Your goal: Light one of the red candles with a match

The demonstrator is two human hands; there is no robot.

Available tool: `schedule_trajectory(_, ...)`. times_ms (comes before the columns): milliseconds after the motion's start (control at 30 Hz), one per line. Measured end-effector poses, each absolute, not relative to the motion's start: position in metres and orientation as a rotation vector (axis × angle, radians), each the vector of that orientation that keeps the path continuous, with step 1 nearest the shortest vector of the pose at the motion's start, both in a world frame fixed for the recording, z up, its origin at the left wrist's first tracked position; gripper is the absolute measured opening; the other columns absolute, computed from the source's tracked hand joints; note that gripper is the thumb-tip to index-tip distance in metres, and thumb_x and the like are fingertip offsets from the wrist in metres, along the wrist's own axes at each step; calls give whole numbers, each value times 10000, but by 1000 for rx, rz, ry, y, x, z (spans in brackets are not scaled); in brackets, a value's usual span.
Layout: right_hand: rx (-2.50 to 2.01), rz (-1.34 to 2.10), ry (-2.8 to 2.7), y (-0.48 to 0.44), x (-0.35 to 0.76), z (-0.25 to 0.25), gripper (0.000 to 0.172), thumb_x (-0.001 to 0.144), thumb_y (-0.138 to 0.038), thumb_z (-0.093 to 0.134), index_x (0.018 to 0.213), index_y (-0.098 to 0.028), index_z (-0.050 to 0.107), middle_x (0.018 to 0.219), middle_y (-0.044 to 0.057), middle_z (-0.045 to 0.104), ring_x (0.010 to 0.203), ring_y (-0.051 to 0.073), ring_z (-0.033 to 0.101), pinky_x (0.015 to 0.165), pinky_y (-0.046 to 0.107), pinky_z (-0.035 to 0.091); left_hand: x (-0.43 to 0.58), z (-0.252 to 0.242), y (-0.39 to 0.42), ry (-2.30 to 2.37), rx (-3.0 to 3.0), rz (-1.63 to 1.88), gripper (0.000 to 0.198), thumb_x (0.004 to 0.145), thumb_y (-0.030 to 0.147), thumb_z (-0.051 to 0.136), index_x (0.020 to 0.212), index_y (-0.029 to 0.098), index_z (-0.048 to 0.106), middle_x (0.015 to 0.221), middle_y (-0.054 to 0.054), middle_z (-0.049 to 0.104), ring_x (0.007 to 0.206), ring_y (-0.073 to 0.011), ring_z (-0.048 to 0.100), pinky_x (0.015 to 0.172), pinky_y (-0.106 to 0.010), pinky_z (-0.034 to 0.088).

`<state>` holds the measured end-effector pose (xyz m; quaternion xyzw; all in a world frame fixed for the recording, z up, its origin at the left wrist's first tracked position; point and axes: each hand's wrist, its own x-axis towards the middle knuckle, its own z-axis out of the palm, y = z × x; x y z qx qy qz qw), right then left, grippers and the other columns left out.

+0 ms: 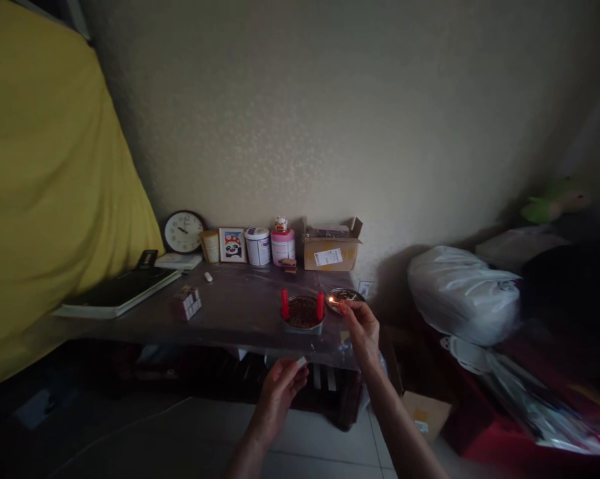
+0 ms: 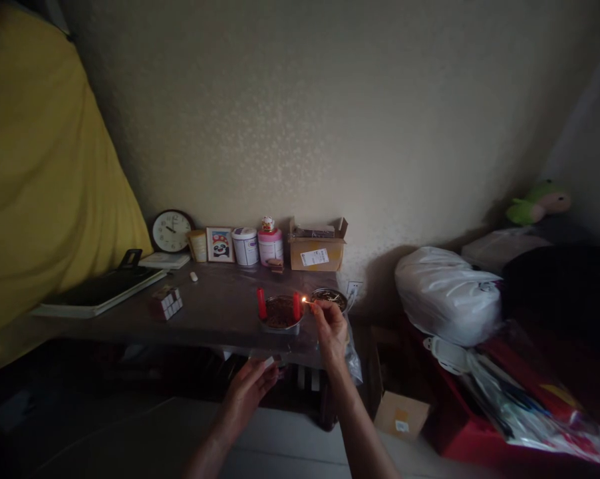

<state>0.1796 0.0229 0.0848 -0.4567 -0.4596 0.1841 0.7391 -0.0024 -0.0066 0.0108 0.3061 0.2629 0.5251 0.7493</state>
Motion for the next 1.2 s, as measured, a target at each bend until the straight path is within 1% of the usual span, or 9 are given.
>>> schedule_trajectory(200,-949,489,-984,34,179,88,253,698,-409,658,787,-177,609,797,33,654,725,168,587,698,297,466,-3,13,-9,546,684,1142,210,702,297,693,855,160,647,879,-67,676,831,-172,621,784,-298,458)
schedule_trajectory(400,-966,481,-987,44,178,88,251,704,-418,647,765,-178,611,781,24,646,725,163,586,705,290,465,-4,14,-10,534,703,1139,153,731,296,665,802,164,633,888,-62,673,848,-170,618,796,-292,449)
schedule_trajectory(600,-1002,459,-983,52,178,87,247,690,-408,654,759,-174,617,775,27,641,734,167,580,721,294,457,-4,12,-10,534,711,1131,163,750,298,645,846,166,630,927,-71,674,869,-174,617,805,-297,447)
schedule_trajectory(1000,-1053,445,-990,62,178,85,253,686,-419,640,754,-177,621,753,26,640,714,171,583,702,296,463,-2,7,-7,547,707,1138,158,730,300,665,802,165,626,878,-68,687,839,-176,630,769,-285,457)
schedule_trajectory(1200,-1061,440,-995,64,177,84,284,692,-444,629,759,-169,620,756,37,642,715,174,576,678,292,470,-3,13,-9,571,702,1137,200,702,316,688,806,155,636,914,-85,688,841,-187,632,772,-300,463)
